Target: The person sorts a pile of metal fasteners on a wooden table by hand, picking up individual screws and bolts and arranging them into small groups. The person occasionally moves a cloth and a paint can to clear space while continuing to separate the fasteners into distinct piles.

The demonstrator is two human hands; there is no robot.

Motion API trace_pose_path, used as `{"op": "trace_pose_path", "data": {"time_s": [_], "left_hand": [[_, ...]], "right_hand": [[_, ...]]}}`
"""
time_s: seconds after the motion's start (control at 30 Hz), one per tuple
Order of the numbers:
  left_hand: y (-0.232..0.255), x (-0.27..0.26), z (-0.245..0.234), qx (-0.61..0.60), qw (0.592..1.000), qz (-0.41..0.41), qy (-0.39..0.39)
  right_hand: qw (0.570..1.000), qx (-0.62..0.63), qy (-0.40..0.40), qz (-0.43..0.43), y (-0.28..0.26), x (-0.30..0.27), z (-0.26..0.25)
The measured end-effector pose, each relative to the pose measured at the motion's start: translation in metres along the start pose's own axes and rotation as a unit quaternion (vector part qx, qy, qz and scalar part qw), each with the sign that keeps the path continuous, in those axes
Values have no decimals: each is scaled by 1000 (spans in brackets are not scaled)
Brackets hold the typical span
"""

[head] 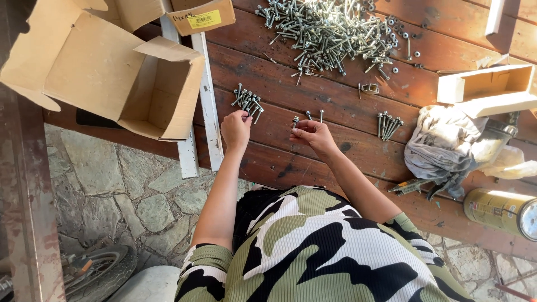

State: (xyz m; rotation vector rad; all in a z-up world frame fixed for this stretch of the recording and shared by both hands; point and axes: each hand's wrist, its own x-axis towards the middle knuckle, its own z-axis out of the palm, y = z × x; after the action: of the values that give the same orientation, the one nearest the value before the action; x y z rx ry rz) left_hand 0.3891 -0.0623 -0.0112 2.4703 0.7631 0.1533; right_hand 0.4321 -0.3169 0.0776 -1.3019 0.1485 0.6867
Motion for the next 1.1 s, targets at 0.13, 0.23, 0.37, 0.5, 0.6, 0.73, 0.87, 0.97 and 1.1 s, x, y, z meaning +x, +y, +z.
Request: {"op": "trace_pose_path", "data": {"time_s": [0.13, 0.23, 0.37, 0.5, 0.6, 0.73, 0.87, 0.97, 1.1], "left_hand": [[-5, -7, 4, -33, 999, -35, 2], [-2, -13, -5, -53, 997, -59, 2], [31, -35, -52, -389, 903, -169, -68], [67, -50, -63, -575, 765, -231, -173], [78, -56, -62, -568, 764, -221, -211], [79, -53, -58, -565, 771, -209, -206], [75, -54, -54, -557, 777, -200, -215], [68, -52, -39, -542, 792, -178, -217], [71, -50, -47, -509, 819, -148, -221]], "right_hand": [[1000, -10, -7, 8, 4, 6, 7], [1000, -8, -8, 14, 10, 13, 9], [1000, -11, -10, 14, 12, 16, 16], [1000, 4, -19, 2, 0, 13, 36], [1000, 5, -15, -16, -21, 0, 52], [999, 42, -7, -10, -30, 0, 57], [999, 44, 0, 1, -23, 2, 51], [999, 45, 1, 15, -18, 3, 49], [999, 47, -1, 18, -11, 5, 49]]}}
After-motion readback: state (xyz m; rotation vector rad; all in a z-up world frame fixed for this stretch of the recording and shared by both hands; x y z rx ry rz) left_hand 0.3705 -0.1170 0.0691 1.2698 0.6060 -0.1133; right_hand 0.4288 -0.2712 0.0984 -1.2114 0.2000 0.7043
